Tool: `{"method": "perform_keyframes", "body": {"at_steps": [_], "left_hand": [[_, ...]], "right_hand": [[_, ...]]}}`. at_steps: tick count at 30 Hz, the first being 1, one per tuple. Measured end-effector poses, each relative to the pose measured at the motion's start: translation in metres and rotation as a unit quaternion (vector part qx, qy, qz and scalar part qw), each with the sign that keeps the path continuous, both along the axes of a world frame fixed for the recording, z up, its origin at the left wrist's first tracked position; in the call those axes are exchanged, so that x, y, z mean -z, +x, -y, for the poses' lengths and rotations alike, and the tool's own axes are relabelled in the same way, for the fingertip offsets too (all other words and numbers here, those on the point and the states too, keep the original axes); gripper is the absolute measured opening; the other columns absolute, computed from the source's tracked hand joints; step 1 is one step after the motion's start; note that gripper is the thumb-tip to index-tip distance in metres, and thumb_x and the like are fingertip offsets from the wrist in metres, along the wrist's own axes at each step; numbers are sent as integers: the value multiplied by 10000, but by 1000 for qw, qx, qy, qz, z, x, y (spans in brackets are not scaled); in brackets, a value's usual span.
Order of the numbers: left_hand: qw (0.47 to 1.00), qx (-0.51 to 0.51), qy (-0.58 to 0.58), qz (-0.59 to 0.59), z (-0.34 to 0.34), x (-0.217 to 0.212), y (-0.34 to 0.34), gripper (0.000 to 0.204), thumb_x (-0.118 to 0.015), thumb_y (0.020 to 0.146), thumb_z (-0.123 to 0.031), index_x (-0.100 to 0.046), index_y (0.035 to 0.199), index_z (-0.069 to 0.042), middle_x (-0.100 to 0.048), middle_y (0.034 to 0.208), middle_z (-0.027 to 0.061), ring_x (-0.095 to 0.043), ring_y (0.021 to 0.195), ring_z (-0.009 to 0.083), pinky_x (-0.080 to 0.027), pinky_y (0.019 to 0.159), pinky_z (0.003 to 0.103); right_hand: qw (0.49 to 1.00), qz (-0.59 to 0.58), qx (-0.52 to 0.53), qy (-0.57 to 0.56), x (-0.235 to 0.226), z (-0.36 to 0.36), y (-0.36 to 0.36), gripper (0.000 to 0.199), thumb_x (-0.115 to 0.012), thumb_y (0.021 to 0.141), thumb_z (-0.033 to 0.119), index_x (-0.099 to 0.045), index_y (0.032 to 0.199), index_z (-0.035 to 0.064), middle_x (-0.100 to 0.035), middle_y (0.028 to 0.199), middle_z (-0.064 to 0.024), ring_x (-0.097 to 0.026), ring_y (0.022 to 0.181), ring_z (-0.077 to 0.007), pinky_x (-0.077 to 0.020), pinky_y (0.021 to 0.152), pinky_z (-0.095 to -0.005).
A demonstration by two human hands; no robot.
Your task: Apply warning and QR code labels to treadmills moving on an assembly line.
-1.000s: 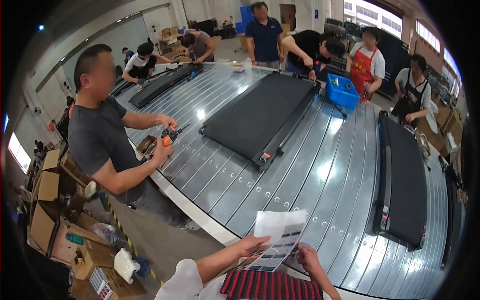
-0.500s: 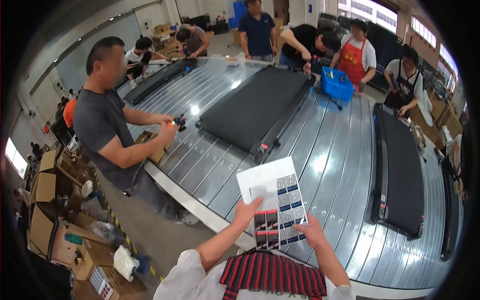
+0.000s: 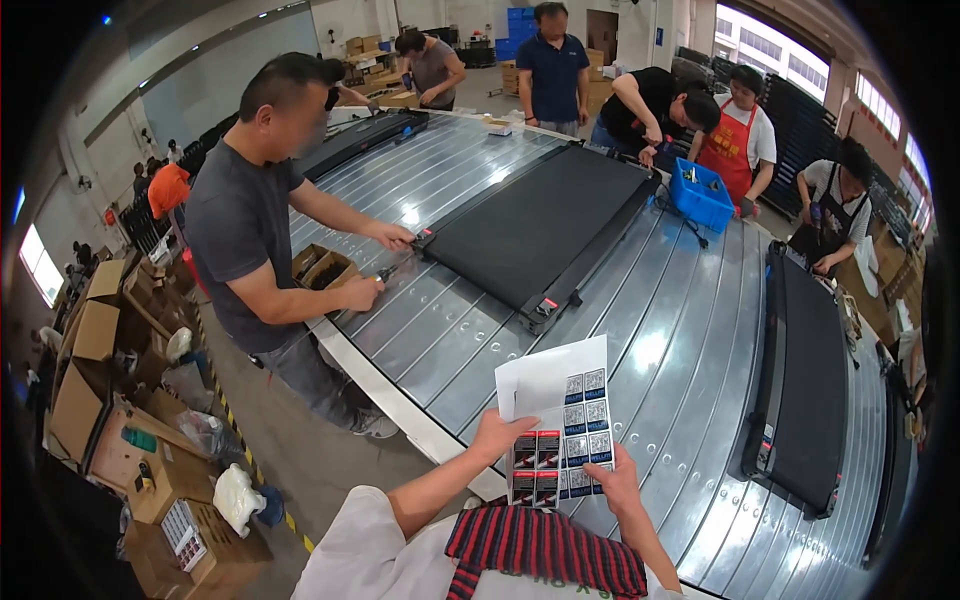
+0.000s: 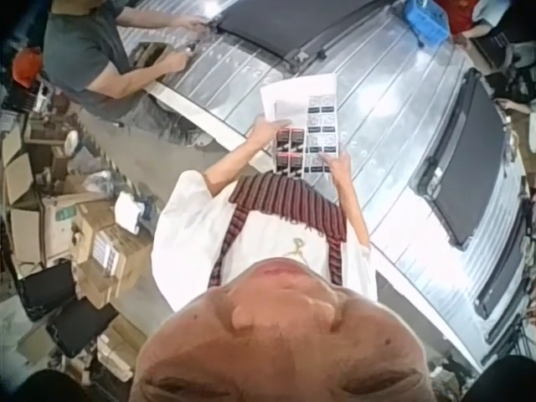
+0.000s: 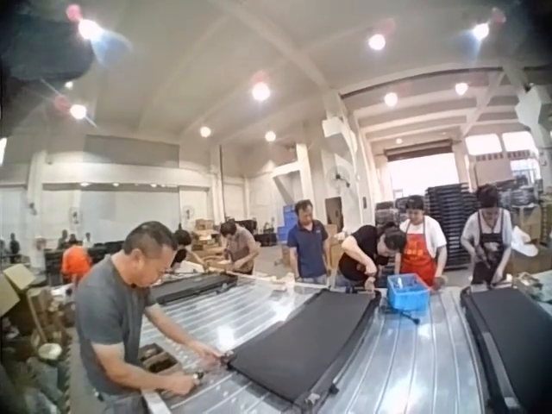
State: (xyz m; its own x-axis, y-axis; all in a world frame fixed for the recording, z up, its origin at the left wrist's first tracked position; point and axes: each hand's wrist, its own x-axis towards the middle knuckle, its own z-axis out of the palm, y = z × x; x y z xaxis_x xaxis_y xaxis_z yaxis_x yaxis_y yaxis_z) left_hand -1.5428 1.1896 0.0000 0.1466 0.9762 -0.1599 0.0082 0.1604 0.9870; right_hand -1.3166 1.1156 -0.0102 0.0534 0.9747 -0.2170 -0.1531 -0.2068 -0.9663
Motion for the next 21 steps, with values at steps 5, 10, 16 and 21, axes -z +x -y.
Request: {"method": "perform_keyframes", "body": {"at_steps": [5, 10, 16, 21], "left_hand": [[997, -54, -21, 55, 0, -3, 3, 297, -640, 818, -180, -606, 1016, 39, -640, 919, 83, -588, 823, 147, -474, 731, 288], [994, -81, -62, -41, -9, 10, -8, 356, -658, 801, -230, -611, 990, 68, -641, 908, 97, -591, 788, 153, -471, 689, 296], [989, -100, -34, 100, -11, 26, -11, 309, -631, 830, -127, -576, 1064, 66, -624, 1009, 104, -592, 876, 159, -469, 764, 279], [985, -124, -18, 121, -10, 29, -14, 343, -617, 840, -116, -539, 1112, 76, -603, 1055, 109, -585, 918, 177, -465, 797, 291]], "right_hand": [[999, 34, 13, 4, 6, 1, -4, 464, -652, 706, -46, -490, 1141, -46, -630, 972, -88, -605, 845, -141, -486, 770, -268], [996, 75, -19, 33, 16, -1, -9, 474, -675, 719, 34, -491, 1150, -37, -628, 993, -102, -596, 873, -142, -473, 789, -279], [997, 69, 13, 20, 36, 1, -2, 445, -646, 786, 83, -471, 1181, -28, -648, 841, -87, -598, 752, -106, -471, 676, -242], [999, -17, 34, -26, 52, 7, 11, 391, -608, 838, 137, -468, 1170, -16, -634, 713, -78, -607, 601, -118, -467, 521, -232]]}}
